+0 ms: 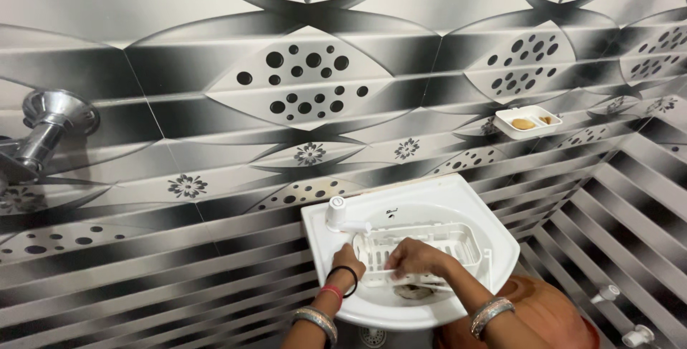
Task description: The person scrubs a white plastic ice tray with a cloth under running water in a sink, rinses it, and places it on the sink edge. They then pick up small foil-wrapped packets from the floor and place them into the tray.
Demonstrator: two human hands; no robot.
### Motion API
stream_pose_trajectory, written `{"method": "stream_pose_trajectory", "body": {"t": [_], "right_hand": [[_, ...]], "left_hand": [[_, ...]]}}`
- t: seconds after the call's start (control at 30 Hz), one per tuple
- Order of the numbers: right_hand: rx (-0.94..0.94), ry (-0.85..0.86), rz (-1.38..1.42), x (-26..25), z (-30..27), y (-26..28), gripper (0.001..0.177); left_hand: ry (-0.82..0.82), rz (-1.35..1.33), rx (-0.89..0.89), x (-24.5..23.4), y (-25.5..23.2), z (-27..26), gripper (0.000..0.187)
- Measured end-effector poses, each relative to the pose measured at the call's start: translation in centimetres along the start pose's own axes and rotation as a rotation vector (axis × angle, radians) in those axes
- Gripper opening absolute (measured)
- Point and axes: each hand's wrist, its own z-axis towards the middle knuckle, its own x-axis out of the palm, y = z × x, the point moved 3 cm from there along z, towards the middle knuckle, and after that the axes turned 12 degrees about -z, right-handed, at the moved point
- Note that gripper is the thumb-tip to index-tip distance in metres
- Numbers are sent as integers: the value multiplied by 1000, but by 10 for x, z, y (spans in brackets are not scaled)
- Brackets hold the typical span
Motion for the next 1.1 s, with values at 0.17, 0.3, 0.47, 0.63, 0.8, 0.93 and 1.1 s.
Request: {"method": "stream_pose_trajectory", "body": {"t": [0.17,0.3,0.47,0.63,0.8,0.93,1.1], "right_hand": [[165,-159,920,20,64,-24,21],[222,-221,1321,43,117,-20,20],[186,-79,753,31,107,-2,17],[133,-73,620,9,84,13,21],[101,-290,1032,1,86,12,30],[82,-201,889,9,86,15,28],[71,-81,146,12,66,14,36]], "left_hand": [[96,-273,-59,-13,-8,-20,39],[148,-501,-92,-26,-17,-37,42],[169,-605,-69,-27,-20,-43,41],[118,-743,-28,-14,1,-19,49],[229,-897,157,15,22,26,60],[303,-1004,214,31,34,52,64],[225,-1087,84,36,42,58,62]]}}
